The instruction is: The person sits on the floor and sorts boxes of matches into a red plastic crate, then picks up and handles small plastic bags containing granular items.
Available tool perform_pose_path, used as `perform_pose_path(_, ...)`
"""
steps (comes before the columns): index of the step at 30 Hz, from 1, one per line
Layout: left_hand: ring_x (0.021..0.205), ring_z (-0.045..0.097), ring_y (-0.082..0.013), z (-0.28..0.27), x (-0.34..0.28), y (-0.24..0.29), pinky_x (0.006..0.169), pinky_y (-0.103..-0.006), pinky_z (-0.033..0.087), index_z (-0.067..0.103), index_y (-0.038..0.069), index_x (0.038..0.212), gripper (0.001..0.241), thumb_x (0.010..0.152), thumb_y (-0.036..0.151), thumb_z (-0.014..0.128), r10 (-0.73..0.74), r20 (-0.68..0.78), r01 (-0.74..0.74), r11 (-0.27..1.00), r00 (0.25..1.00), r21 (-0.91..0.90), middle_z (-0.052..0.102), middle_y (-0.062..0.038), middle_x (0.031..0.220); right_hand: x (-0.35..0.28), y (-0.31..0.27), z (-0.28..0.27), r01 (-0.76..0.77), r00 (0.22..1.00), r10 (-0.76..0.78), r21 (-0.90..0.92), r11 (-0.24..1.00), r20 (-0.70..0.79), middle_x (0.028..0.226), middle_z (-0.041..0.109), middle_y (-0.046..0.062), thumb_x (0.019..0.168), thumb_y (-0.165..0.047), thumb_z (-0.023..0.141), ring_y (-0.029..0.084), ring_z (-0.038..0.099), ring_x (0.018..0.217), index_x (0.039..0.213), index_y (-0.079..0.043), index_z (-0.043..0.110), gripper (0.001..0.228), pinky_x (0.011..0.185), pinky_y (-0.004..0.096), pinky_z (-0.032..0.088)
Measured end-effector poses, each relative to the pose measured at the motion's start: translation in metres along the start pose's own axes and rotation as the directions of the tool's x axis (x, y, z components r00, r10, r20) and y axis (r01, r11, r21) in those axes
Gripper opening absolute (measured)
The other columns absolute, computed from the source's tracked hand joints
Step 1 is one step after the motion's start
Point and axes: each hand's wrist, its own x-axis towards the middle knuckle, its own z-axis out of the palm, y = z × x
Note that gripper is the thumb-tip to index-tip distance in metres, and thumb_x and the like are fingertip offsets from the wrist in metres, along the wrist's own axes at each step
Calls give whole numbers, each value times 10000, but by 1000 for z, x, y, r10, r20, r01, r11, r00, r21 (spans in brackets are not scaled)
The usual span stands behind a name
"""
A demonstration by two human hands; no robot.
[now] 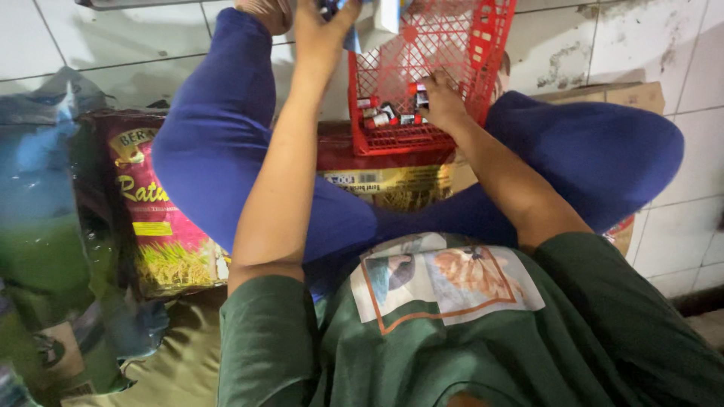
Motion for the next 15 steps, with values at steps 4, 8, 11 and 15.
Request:
perform_pose_path(4,908,684,-135,7,-7,-3,818,-307,560,668,-18,1142,317,943,171,827,-13,75,13,1000,997,-8,750,-67,1031,6,22,18,-37,995,32,48,998,98,1506,443,237,780,-208,849,439,460,1370,1370,-87,583,659,1129,479,416)
perform_pose_path(8,934,716,-157,7,-6,-4,830,-320,575,667,-27,1166,330,948,180,803,-52,103,57,997,993,-46,763,-84,1049,6,12,25,40,987,-29,-67,997,157,1403,568,244,918,-307,783,450,538,1283,1401,-80,584,570,1062,517,452)
perform_pose_path(11,926,705,-168,13,-3,-3,812,-330,575,623,-31,1180,411,899,189,828,7,40,-8,999,999,46,752,-95,1047,-5,-5,29,43,998,-36,-130,991,52,1265,666,226,905,-358,788,422,627,1164,1317,-74,629,524,967,515,507)
perform_pose_path(15,846,701,-168,13,1,-8,756,-335,569,607,-38,1147,466,851,228,847,6,-10,-4,987,1000,162,751,-101,962,6,-8,38,-36,961,60,-93,995,272,1067,721,215,873,-275,755,393,691,966,1293,-256,713,423,865,504,546)
